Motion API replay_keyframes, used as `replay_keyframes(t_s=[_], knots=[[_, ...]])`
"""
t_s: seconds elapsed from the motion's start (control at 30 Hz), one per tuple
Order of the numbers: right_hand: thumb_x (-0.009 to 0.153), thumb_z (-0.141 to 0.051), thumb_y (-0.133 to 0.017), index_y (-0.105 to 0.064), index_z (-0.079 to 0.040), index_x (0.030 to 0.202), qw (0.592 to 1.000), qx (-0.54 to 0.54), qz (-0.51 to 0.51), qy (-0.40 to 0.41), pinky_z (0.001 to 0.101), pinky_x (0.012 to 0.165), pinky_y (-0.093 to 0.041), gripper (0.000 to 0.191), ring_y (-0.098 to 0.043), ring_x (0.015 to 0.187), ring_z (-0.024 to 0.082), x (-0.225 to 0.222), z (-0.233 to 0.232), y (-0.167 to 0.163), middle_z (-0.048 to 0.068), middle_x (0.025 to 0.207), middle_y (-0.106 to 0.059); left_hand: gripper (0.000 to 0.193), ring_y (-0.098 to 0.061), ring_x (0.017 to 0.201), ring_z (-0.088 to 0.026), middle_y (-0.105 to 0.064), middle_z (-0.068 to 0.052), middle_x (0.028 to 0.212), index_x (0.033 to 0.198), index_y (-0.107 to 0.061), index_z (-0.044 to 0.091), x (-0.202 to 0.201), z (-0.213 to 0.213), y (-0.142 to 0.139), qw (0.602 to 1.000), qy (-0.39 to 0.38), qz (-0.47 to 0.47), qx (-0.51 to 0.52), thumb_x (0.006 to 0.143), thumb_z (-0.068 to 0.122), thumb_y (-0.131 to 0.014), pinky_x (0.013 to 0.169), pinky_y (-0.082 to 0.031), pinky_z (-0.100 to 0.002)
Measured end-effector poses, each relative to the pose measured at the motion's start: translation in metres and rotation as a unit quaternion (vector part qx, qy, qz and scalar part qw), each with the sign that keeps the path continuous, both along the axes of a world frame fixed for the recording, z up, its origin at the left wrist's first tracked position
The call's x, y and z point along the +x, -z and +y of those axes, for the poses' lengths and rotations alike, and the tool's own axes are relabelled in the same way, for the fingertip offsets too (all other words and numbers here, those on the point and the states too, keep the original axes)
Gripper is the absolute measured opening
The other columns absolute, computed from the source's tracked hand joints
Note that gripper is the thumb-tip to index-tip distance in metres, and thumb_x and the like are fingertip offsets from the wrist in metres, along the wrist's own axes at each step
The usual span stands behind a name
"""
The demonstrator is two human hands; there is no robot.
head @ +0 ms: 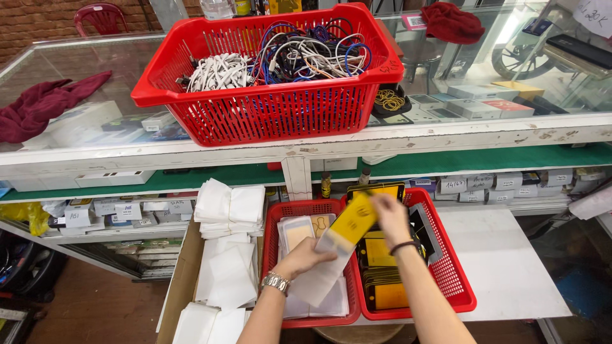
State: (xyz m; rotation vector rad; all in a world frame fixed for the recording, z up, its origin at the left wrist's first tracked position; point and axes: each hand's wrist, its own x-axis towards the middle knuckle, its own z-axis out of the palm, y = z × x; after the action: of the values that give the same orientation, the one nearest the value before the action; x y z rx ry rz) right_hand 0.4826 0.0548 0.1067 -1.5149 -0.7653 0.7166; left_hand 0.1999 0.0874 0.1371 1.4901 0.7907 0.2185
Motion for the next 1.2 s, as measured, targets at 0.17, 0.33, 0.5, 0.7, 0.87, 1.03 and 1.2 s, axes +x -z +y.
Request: replay_keyframes(t_s=[0.17,0.33,0.5,0.7,0.87,1.03,1.2], knots=[[0.096,-0.011,-0.061,-0.063,-0.01,0.124,0.958,-0.034,-0.173,0.225,0.0411,0.092,-0.05,0.028,-0.066,0.105,0.028,0.055,-0.061,0.031,0.016,0.116,-0.069,0.036,-0.078,0.071,-0.017,-0.083,-0.012,0.086,0.105,-0.08,0.001,-0.087,0.017,0.016,0.958,-0.253,0.053,0.126,0.085,0.031,-0.073,0.066,-0.06,-0.031],[0.079,-0.022,-0.075,-0.069,-0.017,0.108,0.832,-0.134,-0.48,0.243,0.047,0.086,-0.052,0.03,-0.066,0.103,0.038,0.028,-0.087,0.037,0.019,0.112,-0.069,0.068,-0.07,0.1,-0.034,-0.074,-0.023,0.109,0.13,-0.063,0.0,-0.159,0.019,0.035,0.805,-0.438,0.309,0.254,0.082,0.043,-0.085,0.091,-0.054,-0.044],[0.079,-0.022,-0.072,-0.064,-0.014,0.11,0.855,-0.064,-0.483,0.179,0.041,0.083,-0.055,0.033,-0.069,0.098,0.032,-0.04,-0.06,0.007,0.016,0.111,-0.069,0.111,-0.045,0.132,-0.04,-0.051,-0.024,0.143,0.151,-0.034,0.001,-0.141,0.02,0.032,0.679,-0.492,0.38,0.39,0.063,0.037,-0.092,0.107,-0.034,-0.053],[0.079,-0.043,-0.087,-0.05,-0.003,0.131,0.907,-0.189,-0.342,-0.154,0.0463,0.09,-0.053,0.075,-0.064,0.108,0.042,-0.164,-0.02,0.025,0.026,0.123,-0.062,0.06,-0.048,0.131,-0.035,-0.056,-0.021,0.138,0.143,-0.046,0.002,-0.047,-0.002,0.019,0.809,-0.429,0.124,0.383,0.09,0.017,-0.07,0.111,-0.037,-0.046],[0.08,-0.036,-0.08,-0.052,-0.004,0.129,0.949,-0.214,-0.193,-0.126,0.0428,0.095,-0.056,0.065,-0.071,0.108,0.035,-0.167,-0.019,0.045,0.02,0.119,-0.07,0.056,-0.06,0.117,-0.029,-0.065,-0.016,0.123,0.14,-0.05,0.003,-0.033,-0.012,0.017,0.84,-0.452,0.077,0.291,0.09,0.021,-0.068,0.104,-0.044,-0.041],[0.095,-0.026,-0.066,-0.057,-0.003,0.128,0.974,-0.163,-0.134,-0.08,0.0404,0.086,-0.059,0.042,-0.075,0.102,0.031,-0.148,-0.016,0.022,0.02,0.111,-0.076,0.049,-0.072,0.101,-0.024,-0.074,-0.014,0.113,0.132,-0.056,0.003,-0.029,0.001,0.03,0.874,-0.474,-0.006,0.111,0.091,0.027,-0.072,0.09,-0.058,-0.036],[0.095,-0.02,-0.064,-0.057,-0.009,0.129,0.935,-0.145,0.199,-0.254,0.0328,0.073,-0.062,0.036,-0.072,0.092,0.016,-0.139,-0.032,-0.01,0.008,0.112,-0.074,0.045,-0.073,0.099,-0.021,-0.075,-0.013,0.114,0.123,-0.065,-0.003,-0.014,0.039,0.027,0.874,-0.328,-0.288,-0.212,0.088,0.023,-0.076,0.087,-0.059,-0.035]])
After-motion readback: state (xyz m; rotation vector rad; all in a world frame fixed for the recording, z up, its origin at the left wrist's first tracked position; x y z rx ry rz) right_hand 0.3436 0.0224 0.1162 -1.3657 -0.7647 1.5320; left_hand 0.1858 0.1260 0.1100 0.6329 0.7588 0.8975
